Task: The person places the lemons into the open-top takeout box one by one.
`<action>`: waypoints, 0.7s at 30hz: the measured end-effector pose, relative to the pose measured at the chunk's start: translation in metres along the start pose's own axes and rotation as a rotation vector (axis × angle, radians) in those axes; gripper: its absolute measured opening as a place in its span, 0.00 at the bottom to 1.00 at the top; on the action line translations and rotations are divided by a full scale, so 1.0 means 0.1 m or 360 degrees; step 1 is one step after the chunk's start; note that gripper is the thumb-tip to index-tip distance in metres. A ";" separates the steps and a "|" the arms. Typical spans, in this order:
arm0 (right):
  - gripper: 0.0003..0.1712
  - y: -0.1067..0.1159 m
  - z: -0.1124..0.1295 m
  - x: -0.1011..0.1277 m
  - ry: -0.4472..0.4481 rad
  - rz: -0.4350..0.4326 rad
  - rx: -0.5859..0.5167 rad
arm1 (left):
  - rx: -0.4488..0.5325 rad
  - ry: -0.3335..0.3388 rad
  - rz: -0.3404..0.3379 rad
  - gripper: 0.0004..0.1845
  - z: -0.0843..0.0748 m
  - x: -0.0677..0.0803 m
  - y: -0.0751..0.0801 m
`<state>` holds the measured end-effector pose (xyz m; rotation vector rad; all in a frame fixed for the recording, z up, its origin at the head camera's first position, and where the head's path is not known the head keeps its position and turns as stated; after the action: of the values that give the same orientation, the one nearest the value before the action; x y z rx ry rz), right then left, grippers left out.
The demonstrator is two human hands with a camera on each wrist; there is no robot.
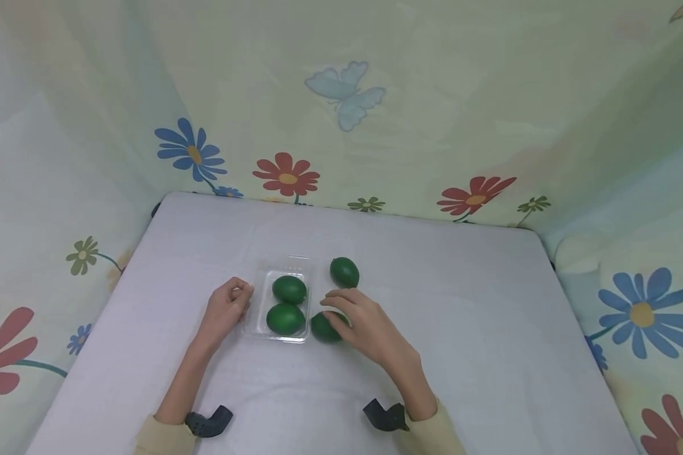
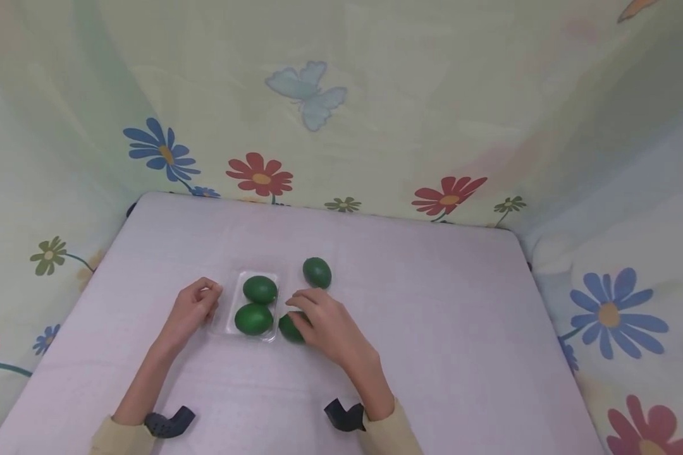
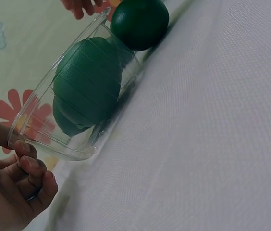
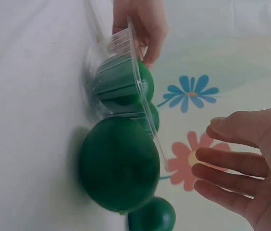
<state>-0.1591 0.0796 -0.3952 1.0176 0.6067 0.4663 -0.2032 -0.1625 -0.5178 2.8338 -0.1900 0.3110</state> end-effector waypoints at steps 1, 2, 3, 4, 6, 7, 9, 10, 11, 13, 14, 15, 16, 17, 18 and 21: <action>0.13 0.02 0.00 0.03 0.0005 -0.0015 0.0000 | 0.0001 0.0002 -0.0008 0.14 0.00 0.01 0.01; 0.13 0.04 0.00 0.05 0.0005 -0.0029 0.0001 | -0.0001 0.0004 -0.0014 0.14 0.00 0.01 0.02; 0.14 0.05 -0.02 0.07 0.0005 -0.0044 0.0004 | -0.0008 0.0003 -0.0018 0.14 -0.01 0.02 0.03; 0.14 0.07 -0.03 0.08 0.0000 -0.0057 0.0008 | -0.0004 0.0005 -0.0021 0.14 -0.01 0.02 0.04; 0.15 0.09 -0.09 0.11 -0.0029 -0.0069 0.0032 | -0.0010 0.0003 -0.0025 0.15 -0.01 0.03 0.04; 0.15 0.10 -0.12 0.12 -0.0044 -0.0070 0.0045 | -0.0011 0.0002 -0.0025 0.15 -0.01 0.04 0.04; 0.15 0.12 -0.19 0.12 -0.0063 -0.0070 0.0074 | -0.0015 -0.0002 -0.0026 0.15 -0.01 0.04 0.05; 0.15 0.12 -0.22 0.12 -0.0071 -0.0070 0.0087 | -0.0017 0.0000 -0.0028 0.15 -0.01 0.04 0.05; 0.15 0.13 -0.25 0.11 -0.0080 -0.0064 0.0098 | -0.0016 -0.0001 -0.0029 0.14 -0.01 0.04 0.05; 0.16 0.14 -0.30 0.10 -0.0092 -0.0058 0.0107 | -0.0011 -0.0006 -0.0029 0.14 0.00 0.03 0.06; 0.16 0.14 -0.34 0.09 -0.0100 -0.0056 0.0113 | -0.0010 -0.0009 -0.0029 0.14 -0.01 0.03 0.06; 0.17 0.14 -0.37 0.08 -0.0109 -0.0049 0.0122 | -0.0007 -0.0011 -0.0027 0.14 0.00 0.02 0.06; 0.17 0.13 -0.40 0.07 -0.0113 -0.0039 0.0130 | -0.0004 -0.0014 -0.0026 0.14 -0.01 0.02 0.05; 0.18 0.13 -0.44 0.06 -0.0118 -0.0026 0.0143 | -0.0001 -0.0018 -0.0022 0.14 -0.01 0.02 0.05; 0.20 0.12 -0.47 0.05 -0.0123 -0.0017 0.0155 | 0.0001 -0.0022 -0.0019 0.14 -0.01 0.01 0.04; 0.25 0.09 -0.60 0.02 -0.0171 0.0029 0.0174 | -0.0005 -0.0034 -0.0002 0.14 -0.01 0.00 0.02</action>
<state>-0.1979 0.1229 -0.4110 1.1456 0.5316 0.3946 -0.2038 -0.1637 -0.5168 2.8348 -0.1932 0.2796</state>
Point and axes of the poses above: each hand's wrist, its own x-axis away from the middle knuckle, its own y-axis out of the back of the hand, z = x × y, the point moved 10 cm from there along -x, towards the middle knuckle, and after that the axes turned 7 degrees about z, right-handed, at the moved point
